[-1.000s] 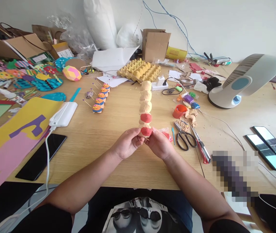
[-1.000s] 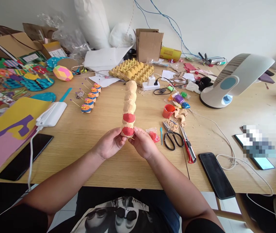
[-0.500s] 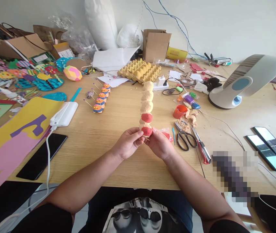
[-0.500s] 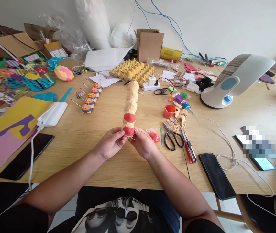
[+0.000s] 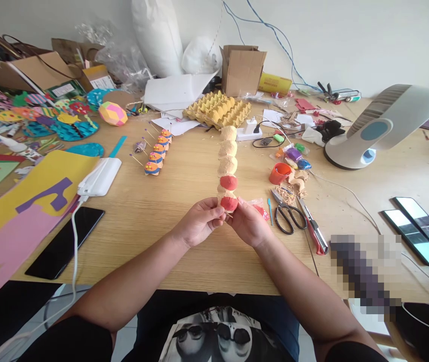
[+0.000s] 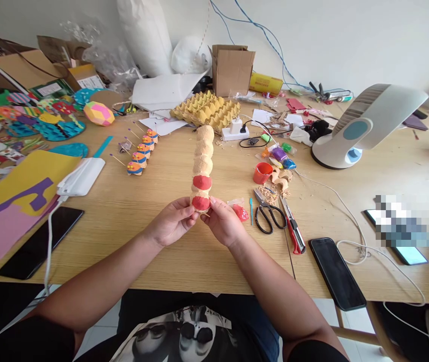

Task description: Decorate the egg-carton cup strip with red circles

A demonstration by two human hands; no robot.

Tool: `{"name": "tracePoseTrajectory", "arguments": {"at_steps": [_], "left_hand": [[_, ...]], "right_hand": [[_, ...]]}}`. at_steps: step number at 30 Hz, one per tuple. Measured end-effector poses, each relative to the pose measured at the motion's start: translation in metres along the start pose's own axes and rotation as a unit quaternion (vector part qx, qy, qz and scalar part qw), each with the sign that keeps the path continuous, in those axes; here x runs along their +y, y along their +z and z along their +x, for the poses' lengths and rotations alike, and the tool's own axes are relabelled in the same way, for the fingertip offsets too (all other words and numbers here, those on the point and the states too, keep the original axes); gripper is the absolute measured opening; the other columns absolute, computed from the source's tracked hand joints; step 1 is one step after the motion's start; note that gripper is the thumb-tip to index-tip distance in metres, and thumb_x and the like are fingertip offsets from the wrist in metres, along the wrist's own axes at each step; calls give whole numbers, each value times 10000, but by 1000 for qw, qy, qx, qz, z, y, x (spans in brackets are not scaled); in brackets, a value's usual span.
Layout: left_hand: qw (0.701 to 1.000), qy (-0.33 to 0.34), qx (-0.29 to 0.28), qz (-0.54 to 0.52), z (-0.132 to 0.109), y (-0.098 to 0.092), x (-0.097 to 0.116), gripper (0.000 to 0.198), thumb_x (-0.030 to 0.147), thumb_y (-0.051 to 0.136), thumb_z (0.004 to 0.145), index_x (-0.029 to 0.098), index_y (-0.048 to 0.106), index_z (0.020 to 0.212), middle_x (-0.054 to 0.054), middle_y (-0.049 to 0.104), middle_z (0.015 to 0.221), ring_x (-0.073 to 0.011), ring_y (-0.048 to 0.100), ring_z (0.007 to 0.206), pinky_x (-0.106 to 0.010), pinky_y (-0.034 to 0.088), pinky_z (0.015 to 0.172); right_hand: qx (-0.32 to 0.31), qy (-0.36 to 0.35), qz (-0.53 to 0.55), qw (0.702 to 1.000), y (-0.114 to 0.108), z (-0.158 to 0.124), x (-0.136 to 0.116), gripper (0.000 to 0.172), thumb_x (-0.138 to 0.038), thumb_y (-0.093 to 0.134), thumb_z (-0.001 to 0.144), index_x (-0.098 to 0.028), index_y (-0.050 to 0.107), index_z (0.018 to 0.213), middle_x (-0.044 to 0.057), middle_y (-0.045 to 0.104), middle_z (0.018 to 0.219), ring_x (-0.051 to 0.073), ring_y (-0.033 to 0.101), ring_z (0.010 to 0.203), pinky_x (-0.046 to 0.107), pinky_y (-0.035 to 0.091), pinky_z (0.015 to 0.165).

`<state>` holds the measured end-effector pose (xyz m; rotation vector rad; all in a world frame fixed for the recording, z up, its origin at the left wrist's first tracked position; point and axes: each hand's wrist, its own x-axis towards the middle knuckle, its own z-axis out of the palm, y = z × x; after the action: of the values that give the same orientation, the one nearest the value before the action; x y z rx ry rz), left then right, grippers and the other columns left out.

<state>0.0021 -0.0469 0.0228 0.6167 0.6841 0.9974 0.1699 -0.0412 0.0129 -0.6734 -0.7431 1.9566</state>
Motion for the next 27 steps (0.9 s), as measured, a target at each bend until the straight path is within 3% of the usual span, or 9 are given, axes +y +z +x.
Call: {"name": "tracePoseTrajectory", "arguments": {"at_steps": [3, 7, 12, 17, 23, 27], "left_hand": [[1000, -10, -26, 14, -1, 1, 4, 322, 305, 938, 690, 124, 782, 905, -35, 653, 744, -80, 585, 691, -140, 428, 534], [1000, 11, -10, 17, 0, 4, 5, 370, 425, 908, 714, 103, 757, 815, -46, 635, 768, -67, 515, 638, -158, 317, 461], [999, 16, 24, 17, 4, 2, -3, 387, 429, 919, 701, 102, 718, 754, 39, 470, 600, -20, 323, 503, -153, 220, 429], [999, 14, 39, -19, 4, -1, -9, 370, 387, 933, 688, 118, 689, 757, 66, 440, 602, -4, 261, 478, -135, 231, 428], [997, -20, 5, -79, 3, 2, -11, 435, 460, 924, 692, 117, 686, 814, 51, 489, 694, -5, 285, 508, -122, 259, 427], [998, -17, -4, -67, 4, -2, -11, 406, 436, 913, 724, 111, 679, 794, 56, 465, 666, -6, 233, 499, -126, 242, 424]], "right_hand": [[-5, -4, -2, 1000, 0, 0, -2, 343, -580, 793, 814, -247, 733, 873, 14, 709, 892, 185, 583, 798, 352, 456, 823], [-5, 2, -16, 1000, -1, 1, -2, 354, -592, 778, 821, -247, 726, 878, 27, 711, 904, 204, 597, 843, 364, 452, 838], [27, 9, 14, 999, -3, 2, 2, 296, -510, 842, 789, -248, 723, 859, 6, 690, 915, 177, 567, 872, 308, 435, 794], [34, 8, 13, 999, -5, 2, 4, 293, -482, 872, 769, -241, 716, 826, -8, 689, 891, 162, 566, 859, 292, 437, 791], [-16, -9, -33, 999, -4, 3, 3, 357, -576, 808, 815, -227, 732, 831, 22, 715, 828, 209, 635, 854, 364, 460, 867], [27, -36, -50, 998, -4, 2, 6, 326, -535, 850, 788, -229, 738, 794, 2, 702, 793, 176, 605, 795, 330, 459, 834]]}}
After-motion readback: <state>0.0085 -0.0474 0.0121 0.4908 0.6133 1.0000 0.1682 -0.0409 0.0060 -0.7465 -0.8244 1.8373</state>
